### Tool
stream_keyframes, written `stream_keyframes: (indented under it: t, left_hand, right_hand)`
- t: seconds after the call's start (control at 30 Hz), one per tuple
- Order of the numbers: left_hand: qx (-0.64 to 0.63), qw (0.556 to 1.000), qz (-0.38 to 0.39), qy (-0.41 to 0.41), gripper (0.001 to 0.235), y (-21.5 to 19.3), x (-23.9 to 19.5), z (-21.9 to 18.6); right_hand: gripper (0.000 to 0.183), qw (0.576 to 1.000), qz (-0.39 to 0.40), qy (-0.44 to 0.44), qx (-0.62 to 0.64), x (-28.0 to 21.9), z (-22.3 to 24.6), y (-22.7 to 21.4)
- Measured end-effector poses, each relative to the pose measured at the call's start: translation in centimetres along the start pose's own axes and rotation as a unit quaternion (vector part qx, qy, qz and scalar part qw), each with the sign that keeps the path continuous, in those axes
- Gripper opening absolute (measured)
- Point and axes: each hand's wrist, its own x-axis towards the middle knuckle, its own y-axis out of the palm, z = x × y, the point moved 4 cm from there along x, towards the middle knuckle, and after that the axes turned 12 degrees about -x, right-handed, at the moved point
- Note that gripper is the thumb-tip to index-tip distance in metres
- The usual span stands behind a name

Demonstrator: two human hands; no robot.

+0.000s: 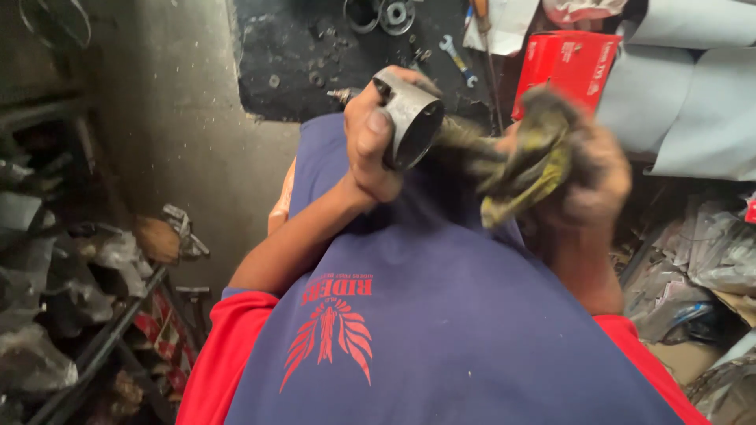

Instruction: The person sits at a workbench holding a cylindrical metal component, likely a starter motor, and wipes it thoroughly with a rag, turning it to clean different sides. They then use a small pointed tool to scrape inside the component's openings and continue wiping it with the rag.

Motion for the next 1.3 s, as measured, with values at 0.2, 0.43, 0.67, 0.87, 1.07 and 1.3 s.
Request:
stream_keyframes:
  t: [0.2, 0.43, 0.67, 0.87, 1.07, 1.3]
  left_hand:
    - [-0.297, 0.943, 0.013, -0.151, 0.078, -1.6, -1.7, 1.2]
    - [-0.388, 0.895, 0.11, -0.193, 0.081, -2.7, -3.3, -0.9]
    - [-0.467, 0.843, 0.08, -0.253, 0.077, -3.8, -3.1, -2.0]
    - [-0.454, 0.835, 0.037, -0.31, 0.074, -5.8, -2.0, -2.7]
    - [-0.443, 0.825, -0.06, -0.345, 0.074, -7.9, -0.3, -3.4]
    - [-0.36, 0.83, -0.103, -0.413, 0.066, -9.0, -0.5, -3.8]
  right_hand:
    - [0.042, 0.947, -0.148, -0.106, -0.264, -3.4, 0.1, -9.1]
    - [0.051, 0.843, -0.175, -0.153, -0.486, -1.1, 1.6, -7.6]
    - [0.053, 0.778, -0.182, -0.097, -0.593, -3.0, -0.2, -11.7]
    - [0.049, 0.772, -0.068, 0.093, -0.625, 0.3, -7.6, -11.3]
    - [0.051, 0.831, -0.216, 0.028, -0.512, 1.0, -5.2, -4.7]
    - [0.058, 0.888, -0.2, -0.164, -0.381, 0.1, -2.4, 4.6]
